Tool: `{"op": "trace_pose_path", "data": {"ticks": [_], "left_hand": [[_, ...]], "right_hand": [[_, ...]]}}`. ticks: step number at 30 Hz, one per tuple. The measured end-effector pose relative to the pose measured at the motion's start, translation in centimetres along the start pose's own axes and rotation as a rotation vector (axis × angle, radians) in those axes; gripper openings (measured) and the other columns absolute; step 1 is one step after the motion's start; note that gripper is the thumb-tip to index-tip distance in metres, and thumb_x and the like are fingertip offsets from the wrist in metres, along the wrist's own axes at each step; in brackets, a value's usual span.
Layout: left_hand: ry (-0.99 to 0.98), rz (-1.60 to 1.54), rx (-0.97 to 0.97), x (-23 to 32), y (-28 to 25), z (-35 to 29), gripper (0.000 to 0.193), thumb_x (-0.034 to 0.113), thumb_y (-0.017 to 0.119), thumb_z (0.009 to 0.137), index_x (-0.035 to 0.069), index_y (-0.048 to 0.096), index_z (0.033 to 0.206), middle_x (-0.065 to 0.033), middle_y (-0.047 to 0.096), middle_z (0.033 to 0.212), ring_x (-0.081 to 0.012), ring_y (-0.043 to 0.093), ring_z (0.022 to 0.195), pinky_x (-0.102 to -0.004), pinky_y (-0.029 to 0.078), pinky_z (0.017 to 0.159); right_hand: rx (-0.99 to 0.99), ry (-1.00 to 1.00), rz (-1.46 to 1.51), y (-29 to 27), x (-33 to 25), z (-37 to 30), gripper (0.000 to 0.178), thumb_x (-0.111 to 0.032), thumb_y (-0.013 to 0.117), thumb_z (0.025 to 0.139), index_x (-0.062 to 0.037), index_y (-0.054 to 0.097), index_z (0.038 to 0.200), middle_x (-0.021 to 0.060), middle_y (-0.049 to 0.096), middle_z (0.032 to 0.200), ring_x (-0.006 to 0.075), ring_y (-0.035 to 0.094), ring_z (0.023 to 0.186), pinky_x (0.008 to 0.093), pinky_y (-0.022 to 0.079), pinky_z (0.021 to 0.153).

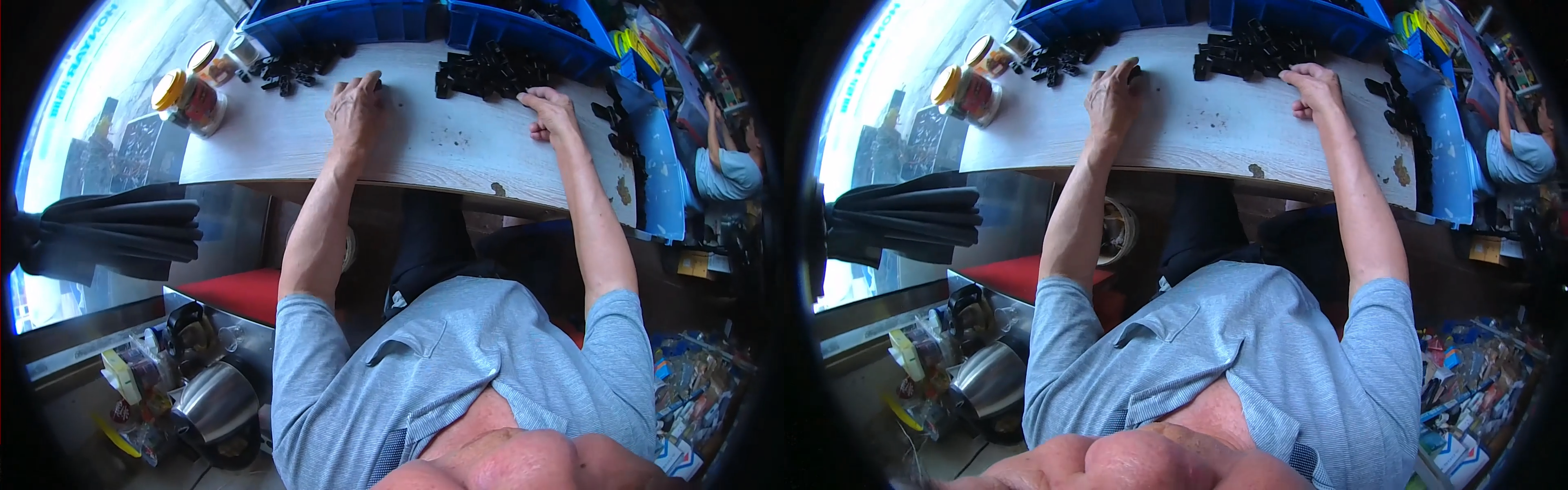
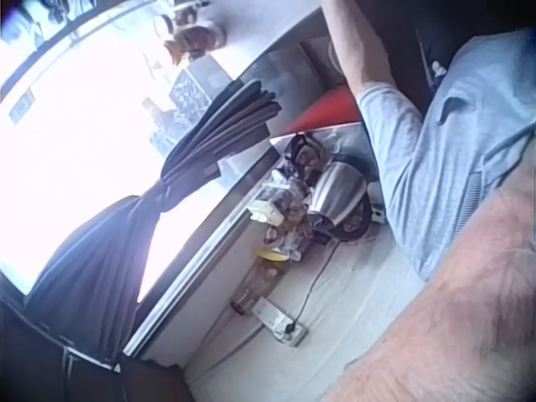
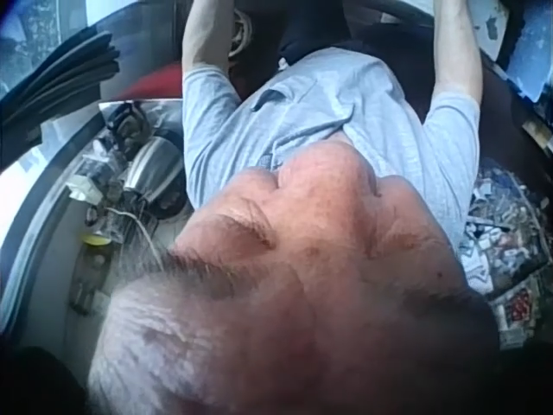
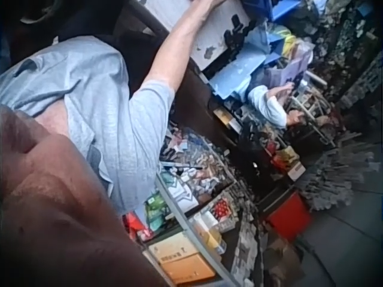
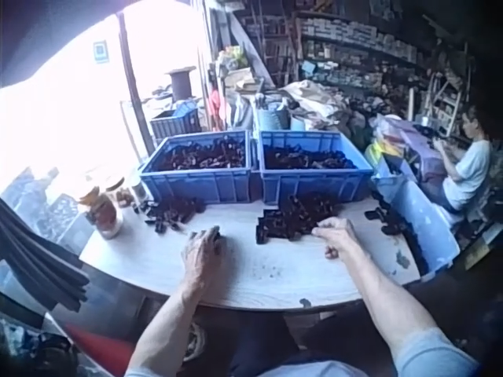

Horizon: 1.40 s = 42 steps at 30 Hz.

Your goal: The recorder is manually assembling small black plastic components at a workbench.

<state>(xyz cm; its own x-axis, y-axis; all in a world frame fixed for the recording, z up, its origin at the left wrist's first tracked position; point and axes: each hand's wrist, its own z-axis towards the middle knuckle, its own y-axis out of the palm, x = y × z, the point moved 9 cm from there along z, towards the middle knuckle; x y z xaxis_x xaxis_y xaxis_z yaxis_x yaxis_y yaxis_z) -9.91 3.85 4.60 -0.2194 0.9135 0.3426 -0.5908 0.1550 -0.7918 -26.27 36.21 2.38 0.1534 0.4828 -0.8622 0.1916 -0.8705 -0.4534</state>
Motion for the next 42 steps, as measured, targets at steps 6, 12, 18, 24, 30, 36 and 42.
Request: {"op": "trace_pose_path", "data": {"ticks": [6, 12, 18, 24, 30, 36, 42], "left_hand": [[0.003, 0.011, 0.033, 0.0, -0.8, -0.1, 0.031, 0.029, 0.069, 0.091, 0.013, 0.073, 0.118, -0.0136, 0.072, 0.110, -0.0351, 0.064, 0.106, -0.0432, 0.049, 0.094], [-0.050, 0.019, -0.009, -0.2, -1.2, -0.8, 0.028, 0.030, 0.067, 0.093, 0.013, 0.074, 0.114, -0.0123, 0.073, 0.109, -0.0331, 0.066, 0.102, -0.0437, 0.050, 0.091], [0.031, -0.060, -0.033, 2.2, -1.0, -2.4, 0.023, 0.020, 0.069, 0.091, 0.012, 0.072, 0.112, -0.0108, 0.074, 0.103, -0.0331, 0.067, 0.098, -0.0436, 0.051, 0.090], [-0.038, -0.300, -0.224, 5.4, -0.3, -3.2, 0.029, 0.012, 0.070, 0.091, 0.011, 0.070, 0.120, -0.0132, 0.074, 0.110, -0.0265, 0.070, 0.102, -0.0368, 0.055, 0.088], [-0.311, -1.306, -0.168, 8.6, 5.3, -4.2, 0.028, 0.007, 0.069, 0.095, -0.003, 0.066, 0.122, -0.0111, 0.073, 0.105, -0.0170, 0.071, 0.091, -0.0292, 0.058, 0.081], [-0.274, -1.101, -0.143, 10.0, 4.1, -4.0, 0.027, 0.002, 0.069, 0.089, 0.004, 0.070, 0.116, -0.0094, 0.074, 0.103, -0.0192, 0.070, 0.092, -0.0337, 0.057, 0.075], [0.128, -0.062, -0.127, 10.4, 1.6, -3.1, 0.029, 0.014, 0.070, 0.089, 0.009, 0.071, 0.117, -0.0123, 0.073, 0.105, -0.0334, 0.064, 0.097, -0.0423, 0.051, 0.088]], "right_hand": [[-0.029, 0.039, 0.102, -0.5, 1.4, 0.6, 0.025, -0.027, 0.080, 0.085, -0.0130, 0.070, 0.102, -0.0050, 0.051, 0.058, 0.0072, 0.057, 0.050, 0.0257, 0.055, 0.049], [-0.076, 0.047, 0.227, -0.8, 1.4, -1.2, 0.024, -0.025, 0.080, 0.086, -0.0112, 0.070, 0.102, -0.0057, 0.050, 0.053, 0.0075, 0.058, 0.048, 0.0257, 0.057, 0.048], [-0.110, 0.028, 0.304, -0.1, 1.7, -3.2, 0.026, -0.024, 0.080, 0.085, -0.0087, 0.069, 0.102, -0.0043, 0.052, 0.053, 0.0087, 0.059, 0.046, 0.0262, 0.057, 0.047], [-0.184, 0.007, 0.369, 1.6, 1.4, -5.5, 0.031, -0.025, 0.081, 0.084, -0.0063, 0.068, 0.106, -0.0029, 0.055, 0.053, 0.0101, 0.062, 0.046, 0.0284, 0.058, 0.044], [-0.337, -0.044, 0.462, 5.7, -0.1, -8.0, 0.032, -0.026, 0.081, 0.086, -0.0051, 0.068, 0.108, -0.0018, 0.055, 0.053, 0.0133, 0.064, 0.048, 0.0330, 0.059, 0.047], [-0.307, -0.020, 0.502, 5.4, 0.5, -7.9, 0.032, -0.025, 0.080, 0.086, -0.0053, 0.069, 0.108, -0.0013, 0.054, 0.053, 0.0138, 0.065, 0.051, 0.0357, 0.061, 0.053], [-0.263, -0.022, 0.421, 5.3, -0.2, -8.4, 0.032, -0.024, 0.079, 0.087, -0.0044, 0.068, 0.109, -0.0008, 0.055, 0.053, 0.0132, 0.066, 0.052, 0.0343, 0.062, 0.052]]}}
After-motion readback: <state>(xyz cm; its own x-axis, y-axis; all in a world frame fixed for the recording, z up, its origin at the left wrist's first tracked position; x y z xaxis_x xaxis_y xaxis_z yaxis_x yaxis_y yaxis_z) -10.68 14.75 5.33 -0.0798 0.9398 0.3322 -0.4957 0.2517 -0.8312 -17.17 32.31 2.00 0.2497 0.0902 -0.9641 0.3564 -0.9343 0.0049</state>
